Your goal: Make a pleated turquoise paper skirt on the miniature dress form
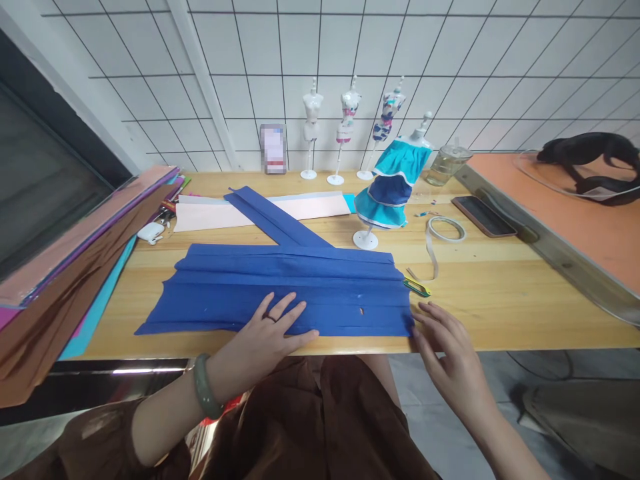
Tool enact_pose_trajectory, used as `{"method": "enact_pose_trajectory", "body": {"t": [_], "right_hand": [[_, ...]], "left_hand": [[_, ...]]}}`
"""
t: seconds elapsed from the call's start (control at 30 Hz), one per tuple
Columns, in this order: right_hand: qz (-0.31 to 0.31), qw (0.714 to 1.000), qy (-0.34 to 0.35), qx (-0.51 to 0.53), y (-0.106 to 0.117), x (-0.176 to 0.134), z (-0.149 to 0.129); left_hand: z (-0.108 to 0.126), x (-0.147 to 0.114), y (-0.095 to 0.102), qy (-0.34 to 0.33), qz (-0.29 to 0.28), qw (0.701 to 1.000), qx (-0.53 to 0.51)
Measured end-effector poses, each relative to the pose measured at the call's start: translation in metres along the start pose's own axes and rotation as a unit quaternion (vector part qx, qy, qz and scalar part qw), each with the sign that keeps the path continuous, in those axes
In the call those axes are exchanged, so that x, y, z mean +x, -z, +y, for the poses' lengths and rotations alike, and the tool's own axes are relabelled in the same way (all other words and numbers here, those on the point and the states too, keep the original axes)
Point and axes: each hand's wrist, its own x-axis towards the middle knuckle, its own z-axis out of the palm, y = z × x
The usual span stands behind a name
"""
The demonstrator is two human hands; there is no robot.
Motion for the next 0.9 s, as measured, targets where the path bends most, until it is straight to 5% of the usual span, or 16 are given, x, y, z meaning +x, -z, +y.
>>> {"method": "enact_pose_trajectory", "body": {"t": [0.3, 0.57, 0.9], "right_hand": [[0.007, 0.996, 0.008, -0.092, 0.002, 0.033, 0.026], [-0.076, 0.98, 0.027, -0.181, -0.013, 0.065, 0.023], [-0.05, 0.969, -0.102, -0.22, 0.028, 0.05, 0.056]], "left_hand": [[-0.001, 0.0, -0.003, 0.002, -0.007, 1.0, 0.001], [0.0, -0.002, -0.002, 0.002, -0.021, 1.0, -0.012], [-0.006, 0.0, 0.008, -0.002, -0.073, 0.994, -0.086]]}}
